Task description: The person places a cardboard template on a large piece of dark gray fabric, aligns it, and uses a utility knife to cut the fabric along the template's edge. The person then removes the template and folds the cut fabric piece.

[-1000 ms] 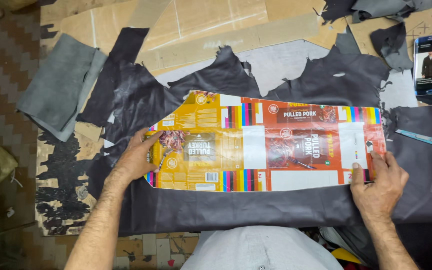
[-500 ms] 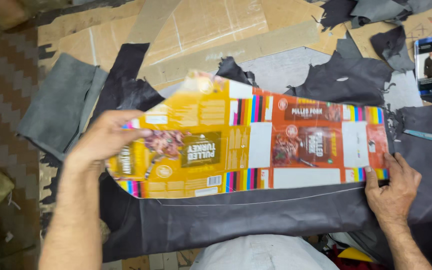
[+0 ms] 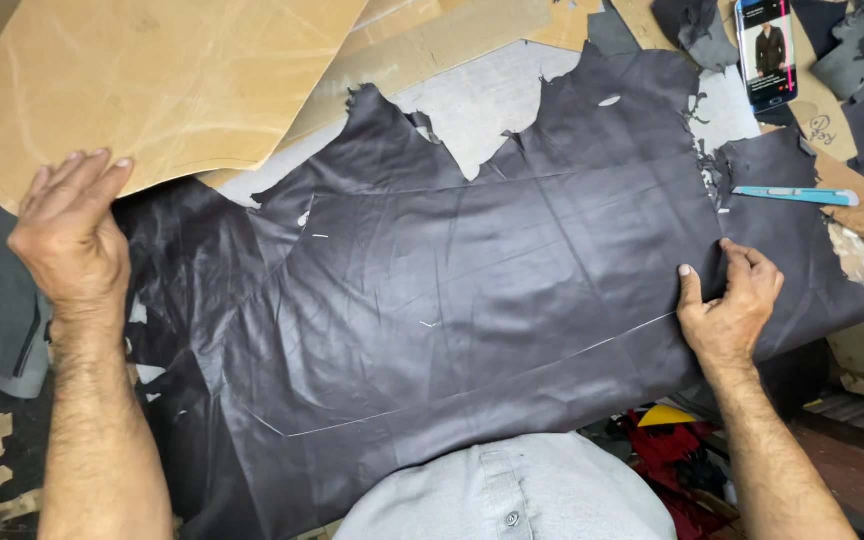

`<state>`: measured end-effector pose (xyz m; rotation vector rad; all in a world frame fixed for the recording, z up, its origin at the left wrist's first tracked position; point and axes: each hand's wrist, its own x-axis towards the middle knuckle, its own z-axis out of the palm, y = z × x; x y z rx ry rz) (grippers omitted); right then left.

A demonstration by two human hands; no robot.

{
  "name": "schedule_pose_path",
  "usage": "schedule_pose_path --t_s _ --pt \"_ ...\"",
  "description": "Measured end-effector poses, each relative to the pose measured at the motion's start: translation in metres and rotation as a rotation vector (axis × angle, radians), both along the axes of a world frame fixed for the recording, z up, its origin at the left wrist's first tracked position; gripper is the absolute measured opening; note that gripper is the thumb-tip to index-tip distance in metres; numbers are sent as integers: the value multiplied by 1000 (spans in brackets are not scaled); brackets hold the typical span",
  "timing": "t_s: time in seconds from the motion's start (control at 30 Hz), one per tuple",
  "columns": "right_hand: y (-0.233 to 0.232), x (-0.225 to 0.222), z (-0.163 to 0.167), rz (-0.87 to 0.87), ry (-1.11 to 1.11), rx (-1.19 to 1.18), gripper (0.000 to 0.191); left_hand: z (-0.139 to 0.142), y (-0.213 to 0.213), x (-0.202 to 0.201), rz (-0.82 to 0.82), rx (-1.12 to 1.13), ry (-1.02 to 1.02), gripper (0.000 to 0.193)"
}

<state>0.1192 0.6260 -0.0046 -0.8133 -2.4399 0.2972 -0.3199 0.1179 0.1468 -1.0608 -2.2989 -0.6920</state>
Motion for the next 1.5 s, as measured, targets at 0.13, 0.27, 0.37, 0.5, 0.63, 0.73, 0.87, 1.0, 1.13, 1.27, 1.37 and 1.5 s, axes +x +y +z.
schedule_pose_path --t_s 0.13,0.27,0.37,0.5,0.63,0.73,0.87,1.0,1.13,1.27,1.37,1.5 --pt "4 -3 -1 -123 16 -126 44 -46 -21 -9 107 -102 -52 37" --pt "19 2 8 -132 42 -310 35 -61 -34 4 112 -278 -109 37" --pt "30 11 17 -167 -130 -389 22 -65 -33 47 87 -215 -159 39" --pt "43 23 18 -47 -336 -193 18 -71 -30 130 94 -66 -324 35" --pt "57 38 -2 26 -51 -426 16 -82 -36 215 233 49 -543 34" --pt "66 46 -28 68 60 -575 15 -94 -41 257 266 56 -536 41" --pt "79 49 -46 153 125 -656 15 -107 -44 285 392 20 -519 57" --pt "69 42 -32 137 224 -979 8 -113 -39 287 529 84 -501 73" --pt "8 20 9 94 139 -601 10 -113 -36 272 619 280 -644 78" --pt "-116 -19 41 381 138 -454 14 -117 -33 268 595 328 -660 73" --pt "-193 -49 70 711 108 -685 31 -118 -41 276 509 290 -593 71" --pt "-232 -75 96 578 253 -81 56 -116 -66 290 430 119 -497 69"
